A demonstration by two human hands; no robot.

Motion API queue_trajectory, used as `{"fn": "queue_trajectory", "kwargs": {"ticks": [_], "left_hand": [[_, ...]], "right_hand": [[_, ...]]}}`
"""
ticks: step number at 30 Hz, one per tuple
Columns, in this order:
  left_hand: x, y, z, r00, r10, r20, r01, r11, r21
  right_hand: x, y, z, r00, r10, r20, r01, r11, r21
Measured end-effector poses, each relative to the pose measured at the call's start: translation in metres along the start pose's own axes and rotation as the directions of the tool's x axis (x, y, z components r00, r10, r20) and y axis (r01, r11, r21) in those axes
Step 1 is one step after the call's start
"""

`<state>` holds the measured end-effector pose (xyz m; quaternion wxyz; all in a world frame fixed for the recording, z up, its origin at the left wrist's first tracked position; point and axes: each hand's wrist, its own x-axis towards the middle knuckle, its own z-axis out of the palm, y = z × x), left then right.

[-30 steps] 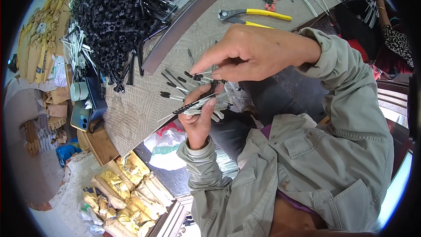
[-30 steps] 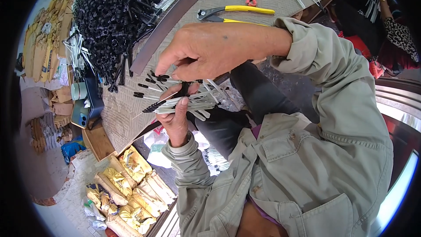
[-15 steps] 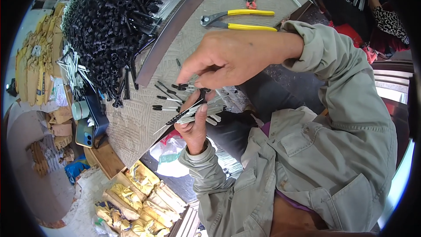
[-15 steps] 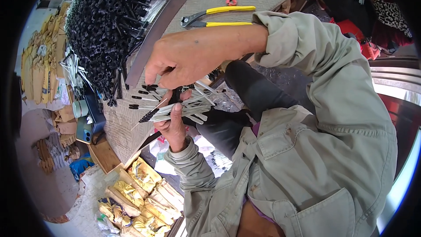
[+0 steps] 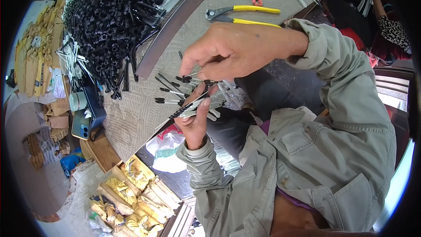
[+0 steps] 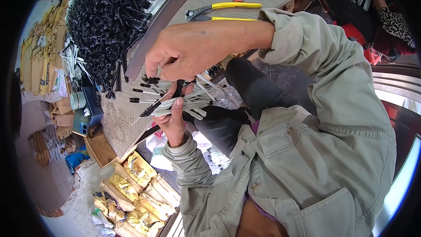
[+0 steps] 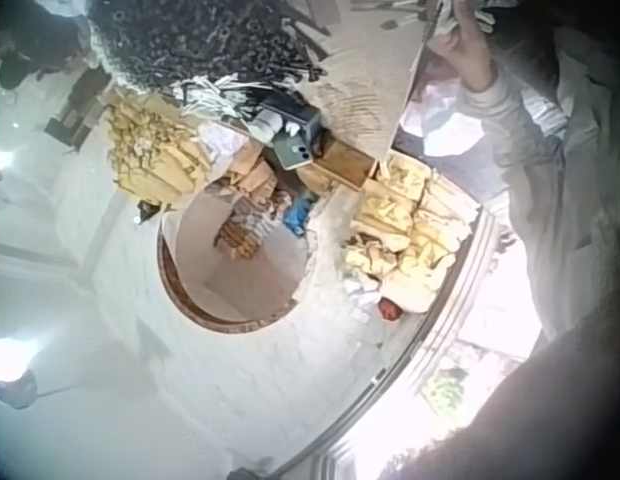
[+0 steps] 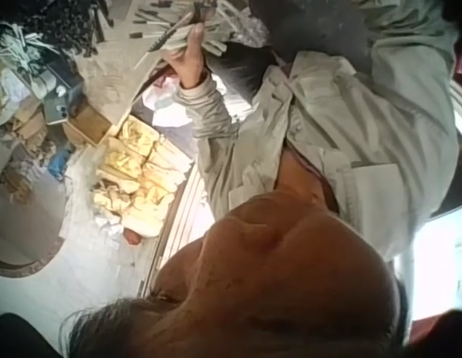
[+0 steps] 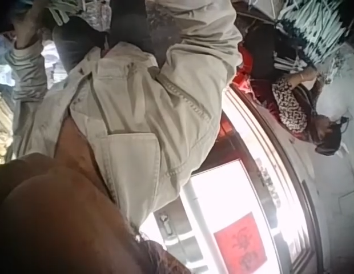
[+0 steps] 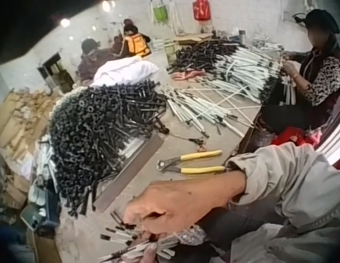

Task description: Threading small black components onto a series of wires or strings at a manufacturing workbench.

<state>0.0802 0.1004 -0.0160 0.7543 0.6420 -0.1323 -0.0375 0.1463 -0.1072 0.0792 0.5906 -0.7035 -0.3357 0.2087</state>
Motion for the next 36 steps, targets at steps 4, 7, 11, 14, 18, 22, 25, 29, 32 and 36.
{"fn": "queue_trajectory", "kwargs": {"ticks": [4,7,11,14,18,22,25,29,32,36], "left_hand": [[0.001,0.004,0.002,1.0,-0.001,0.031,0.002,1.0,-0.011],[0.003,0.003,0.004,0.999,0.014,0.037,-0.014,1.0,-0.011],[-0.001,-0.002,-0.001,1.0,0.012,0.002,-0.012,0.999,0.03],[-0.001,-0.003,-0.002,1.0,-0.013,-0.015,0.014,0.998,0.059],[-0.001,-0.002,0.0,0.999,-0.03,-0.037,0.031,0.999,0.044],[0.0,-0.002,-0.002,1.0,0.017,-0.025,-0.014,0.993,0.119],[0.001,0.009,0.007,0.996,0.093,-0.001,-0.093,0.995,0.03],[0.001,0.007,0.006,0.996,0.085,0.008,-0.085,0.996,0.001],[0.002,0.007,0.004,0.996,0.089,0.011,-0.089,0.996,0.02],[0.003,0.01,0.004,0.999,0.049,0.006,-0.049,0.998,0.048]], "right_hand": [[0.0,-0.002,0.002,0.999,0.037,-0.005,-0.037,0.998,0.043],[0.0,-0.003,0.003,0.998,0.004,-0.066,-0.005,1.0,-0.013],[-0.002,-0.008,0.001,0.998,0.029,-0.047,-0.032,0.997,-0.066],[-0.002,-0.005,0.002,0.998,0.027,-0.05,-0.028,0.999,-0.017],[-0.002,0.0,0.006,0.997,-0.035,-0.074,0.039,0.998,0.056],[0.0,-0.003,0.005,0.996,-0.067,-0.062,0.061,0.993,-0.096],[-0.001,-0.005,0.01,0.992,-0.031,-0.12,0.018,0.994,-0.111],[0.0,-0.005,0.01,0.986,-0.093,-0.138,0.061,0.973,-0.224],[0.0,-0.006,0.009,0.984,-0.113,-0.139,0.077,0.967,-0.244],[0.002,-0.002,0.012,0.972,-0.129,-0.194,0.093,0.978,-0.185]]}}
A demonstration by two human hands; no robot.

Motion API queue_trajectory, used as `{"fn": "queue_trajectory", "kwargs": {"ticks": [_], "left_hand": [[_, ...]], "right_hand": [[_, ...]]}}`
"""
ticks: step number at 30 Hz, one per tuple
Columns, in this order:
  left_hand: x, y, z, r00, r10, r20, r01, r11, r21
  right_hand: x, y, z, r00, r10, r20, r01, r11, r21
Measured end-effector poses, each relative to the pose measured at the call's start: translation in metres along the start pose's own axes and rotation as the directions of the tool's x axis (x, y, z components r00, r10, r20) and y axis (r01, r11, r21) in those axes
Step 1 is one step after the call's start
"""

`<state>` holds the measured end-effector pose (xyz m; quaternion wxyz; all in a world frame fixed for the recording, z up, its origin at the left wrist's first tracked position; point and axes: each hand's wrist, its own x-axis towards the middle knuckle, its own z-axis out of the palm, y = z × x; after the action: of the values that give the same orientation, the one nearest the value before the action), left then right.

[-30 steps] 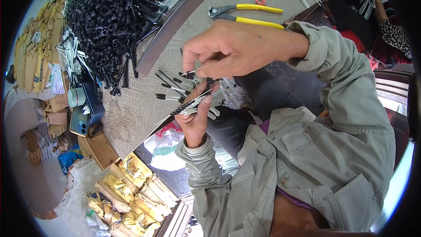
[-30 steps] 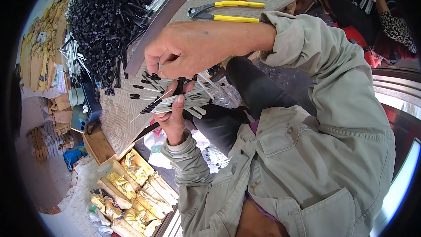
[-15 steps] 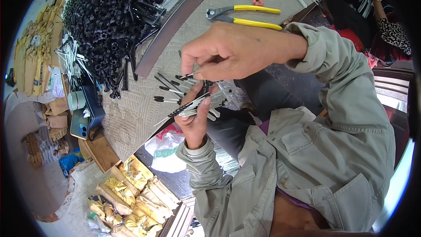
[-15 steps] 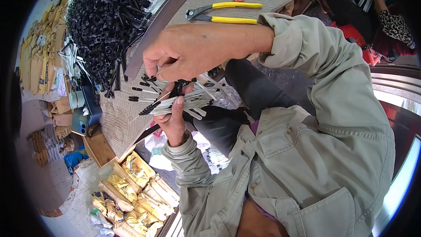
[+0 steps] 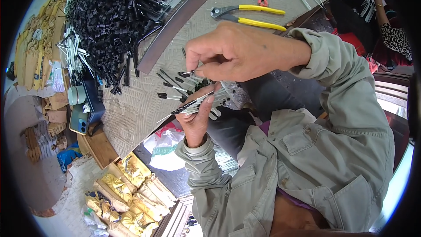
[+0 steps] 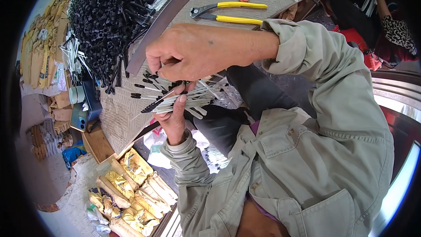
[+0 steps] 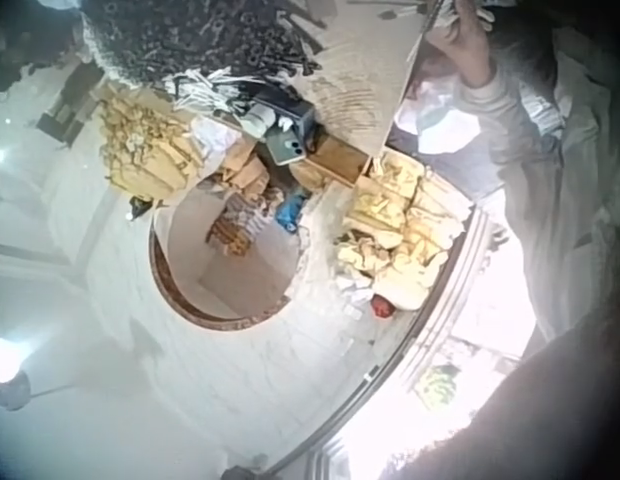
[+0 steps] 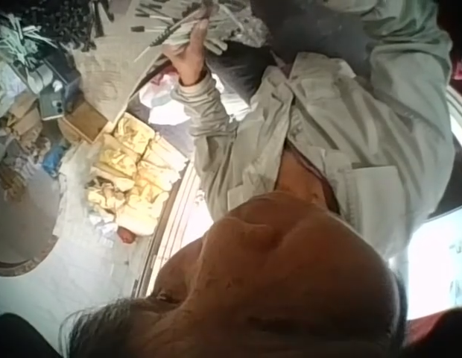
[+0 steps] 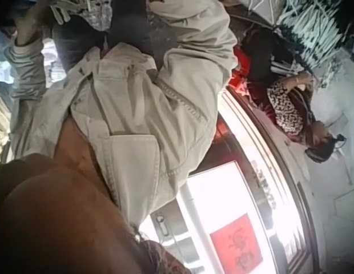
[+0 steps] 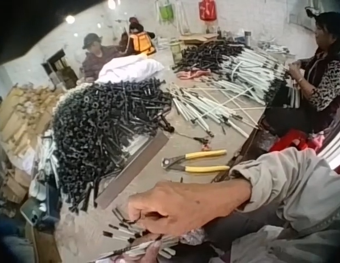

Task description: Threading small black components onto a series of wires or strings at a manufacturing workbench.

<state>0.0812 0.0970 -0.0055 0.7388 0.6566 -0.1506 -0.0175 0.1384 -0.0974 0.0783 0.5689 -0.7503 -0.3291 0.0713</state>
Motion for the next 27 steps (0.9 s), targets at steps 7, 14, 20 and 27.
{"fn": "queue_trajectory", "kwargs": {"ticks": [7,14,20,27], "left_hand": [[0.0,0.003,0.0,1.0,-0.019,-0.003,0.019,0.998,0.053],[-0.002,0.001,-0.004,1.0,-0.015,0.018,0.013,0.994,0.109],[0.0,-0.004,-0.007,0.997,-0.036,0.074,0.037,0.999,-0.008],[-0.002,-0.006,-0.009,0.997,-0.059,0.049,0.061,0.997,-0.04]], "right_hand": [[0.001,-0.004,0.001,0.999,-0.032,-0.013,0.031,0.995,-0.09],[0.006,-0.004,0.002,0.997,0.068,0.042,-0.066,0.996,-0.052],[0.009,0.004,0.001,0.997,-0.031,0.07,0.03,1.0,0.008],[0.011,0.007,0.006,0.998,-0.059,0.011,0.059,0.998,0.009]]}}
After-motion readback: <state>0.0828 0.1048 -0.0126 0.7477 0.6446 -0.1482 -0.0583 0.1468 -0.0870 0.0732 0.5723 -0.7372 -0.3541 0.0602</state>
